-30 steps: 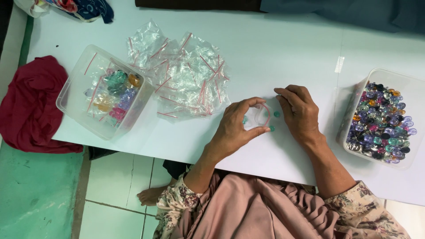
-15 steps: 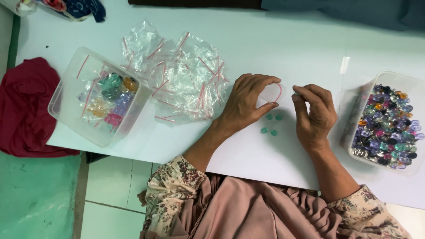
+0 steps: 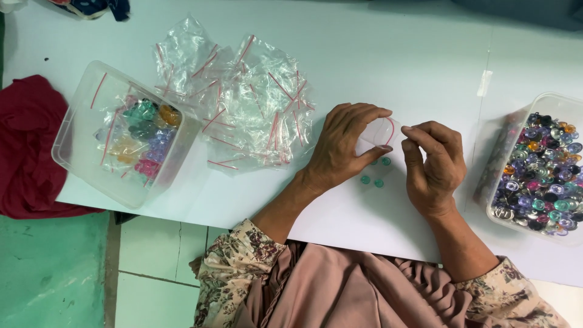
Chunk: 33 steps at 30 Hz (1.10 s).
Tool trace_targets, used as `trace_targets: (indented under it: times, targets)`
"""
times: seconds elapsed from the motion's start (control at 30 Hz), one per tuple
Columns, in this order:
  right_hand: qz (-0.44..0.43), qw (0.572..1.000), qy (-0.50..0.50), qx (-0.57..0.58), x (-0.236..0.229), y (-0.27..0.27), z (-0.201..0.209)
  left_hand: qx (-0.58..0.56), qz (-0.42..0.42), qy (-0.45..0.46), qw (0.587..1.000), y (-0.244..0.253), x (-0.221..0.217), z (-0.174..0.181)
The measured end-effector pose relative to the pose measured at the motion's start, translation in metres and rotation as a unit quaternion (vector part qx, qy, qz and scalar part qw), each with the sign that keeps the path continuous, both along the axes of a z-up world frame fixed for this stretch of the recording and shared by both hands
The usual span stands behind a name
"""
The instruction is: Sorting colored buttons from a mixed container and packing them into small plastic bags.
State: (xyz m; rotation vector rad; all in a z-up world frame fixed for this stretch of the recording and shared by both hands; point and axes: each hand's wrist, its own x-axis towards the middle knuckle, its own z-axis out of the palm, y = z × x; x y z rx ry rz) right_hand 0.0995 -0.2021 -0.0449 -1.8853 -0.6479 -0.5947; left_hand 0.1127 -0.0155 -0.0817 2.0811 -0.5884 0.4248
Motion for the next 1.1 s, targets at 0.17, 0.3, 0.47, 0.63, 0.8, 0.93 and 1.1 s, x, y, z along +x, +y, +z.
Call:
trace_targets:
  times: [0.17, 0.3, 0.47, 0.63, 0.8, 0.93, 1.1]
  targets:
    - [0.001, 0.994, 0.080, -0.078, -0.005, -0.007, 0.016, -0.060, -0.004, 0.052, 0.997, 0.012, 0.003, 0.009]
    - [0.038, 0.944, 0.218, -0.245, -0.008, 0.003, 0.044, -0.109, 0.006, 0.092, 0.990, 0.019, 0.004, 0.014]
    - [0.042, 0.932, 0.142, -0.331, -0.006, 0.010, 0.028, -0.124, -0.007, 0.090, 0.988, 0.017, 0.003, 0.017]
    - [0.031, 0.931, 0.120, -0.344, -0.006, 0.002, 0.005, -0.099, -0.013, 0.072, 0.992, 0.011, 0.002, 0.009]
    - [0.018, 0.923, 0.126, -0.362, -0.008, -0.006, -0.013, -0.083, -0.024, 0.070, 0.994, 0.007, -0.001, 0.009]
    - [0.023, 0.947, 0.103, -0.304, -0.004, 0.000, 0.005, -0.075, -0.031, 0.074, 0.994, 0.010, 0.001, 0.008]
    - [-0.020, 0.990, 0.086, -0.109, 0.000, -0.018, 0.004, -0.053, -0.032, 0.071, 0.996, 0.012, 0.000, 0.013]
